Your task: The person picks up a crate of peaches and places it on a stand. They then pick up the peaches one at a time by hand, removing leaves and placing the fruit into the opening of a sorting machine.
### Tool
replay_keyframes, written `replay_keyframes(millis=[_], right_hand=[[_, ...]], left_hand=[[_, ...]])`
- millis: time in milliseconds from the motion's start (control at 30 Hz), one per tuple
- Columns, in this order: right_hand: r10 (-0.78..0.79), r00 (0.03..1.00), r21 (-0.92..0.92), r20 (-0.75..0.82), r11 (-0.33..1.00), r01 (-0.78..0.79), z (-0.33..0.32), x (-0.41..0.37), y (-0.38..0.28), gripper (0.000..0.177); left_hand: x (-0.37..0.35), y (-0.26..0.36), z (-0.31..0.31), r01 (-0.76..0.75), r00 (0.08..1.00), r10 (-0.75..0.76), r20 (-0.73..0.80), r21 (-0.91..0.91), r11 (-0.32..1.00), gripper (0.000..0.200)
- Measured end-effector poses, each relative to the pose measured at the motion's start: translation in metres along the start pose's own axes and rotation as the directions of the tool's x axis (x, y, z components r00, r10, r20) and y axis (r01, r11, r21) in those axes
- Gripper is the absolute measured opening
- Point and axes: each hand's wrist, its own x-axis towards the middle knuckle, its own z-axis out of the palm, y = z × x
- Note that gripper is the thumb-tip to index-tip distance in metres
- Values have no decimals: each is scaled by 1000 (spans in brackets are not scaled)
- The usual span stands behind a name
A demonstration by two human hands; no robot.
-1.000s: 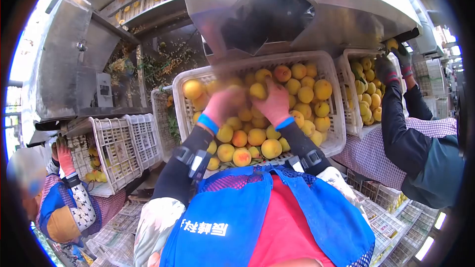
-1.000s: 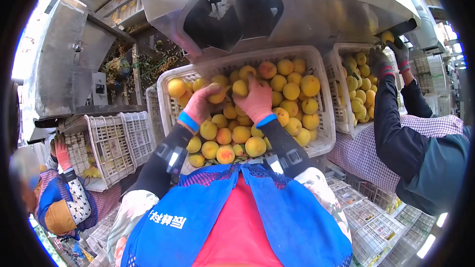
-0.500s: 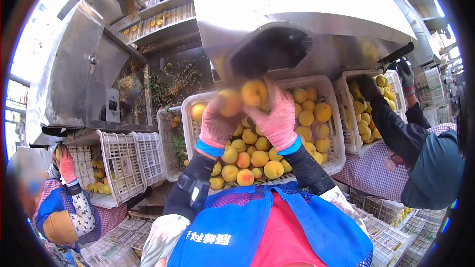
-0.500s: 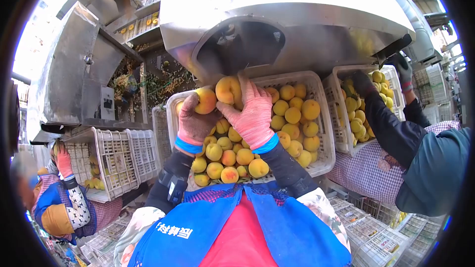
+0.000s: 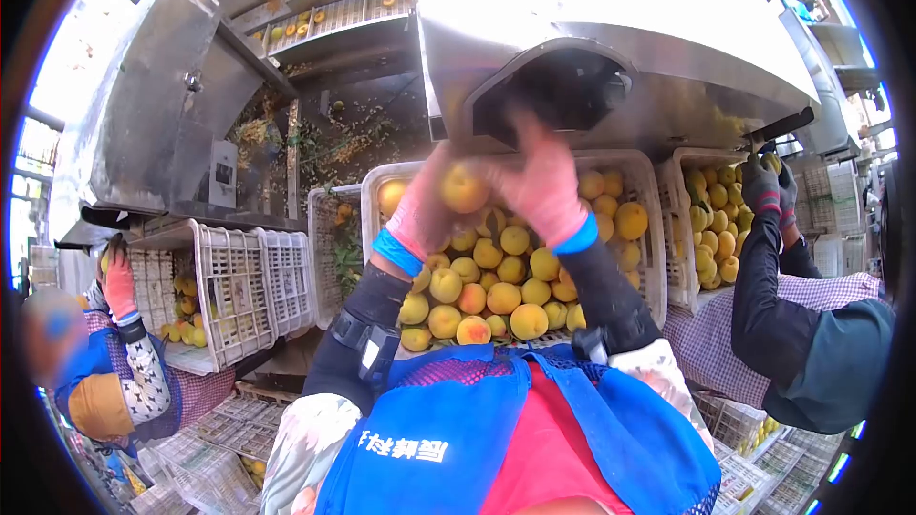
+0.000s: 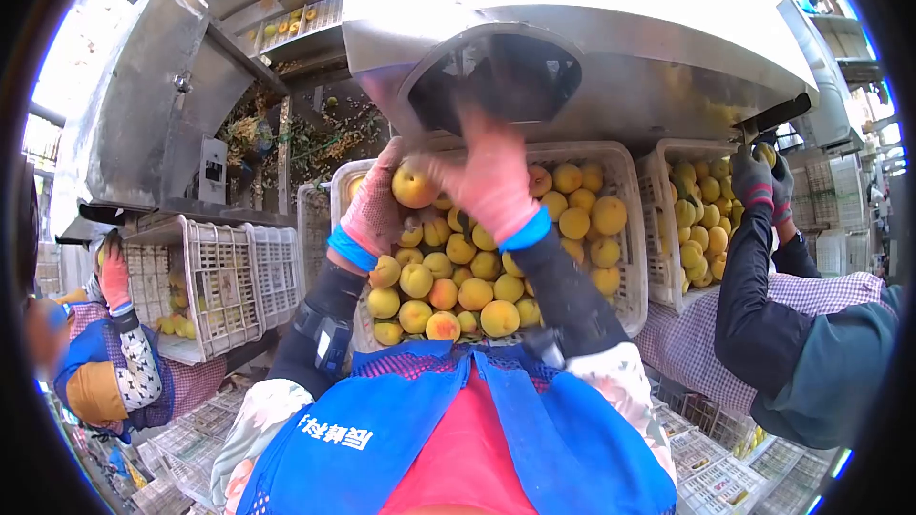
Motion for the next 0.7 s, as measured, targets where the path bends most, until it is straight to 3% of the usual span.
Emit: replay_keyframes(millis=[67,100,233,333,367,400,433,533,567,600,700], right_hand=[[87,967,28,238,995,-97,10,-36,-14,94],[76,980,-93,182,994,-60,20,-48,-14,96],[8,1000,-77,-13,997,-9,17,-56,-14,91],[-8,987,-117,-163,993,-11,8,-55,-9,87],[-20,980,-148,-197,989,-9,3,-50,-7,86],[-31,973,-176,-230,984,-10,0,-45,-3,85],[-98,950,-223,-296,974,31,1,-38,2,80],[-165,945,-370,-281,928,52,15,2,39,72],[-104,966,-361,-235,933,12,18,30,53,68],[-44,980,-355,-192,934,-27,19,51,61,64],[-226,916,-400,-330,913,81,5,57,53,58]], left_hand=[[7,6,7,68,998,-68,7,-118,991,59],[9,8,7,48,998,-48,-51,15,999,63],[8,-7,9,-63,998,61,-22,-85,994,59],[-18,-19,-12,-6,970,99,-222,387,922,52],[-25,-26,-21,-28,932,276,-236,712,701,49],[-30,-36,-33,2,880,440,-179,928,373,46],[-32,-39,-39,79,824,563,-62,997,-5,45],[-32,-42,-49,224,839,539,76,855,-469,56],[-21,-46,-66,230,858,504,100,803,-550,53],[-14,-47,-73,248,804,567,177,768,-591,47],[-9,-50,-86,219,795,570,208,778,-589,42]])
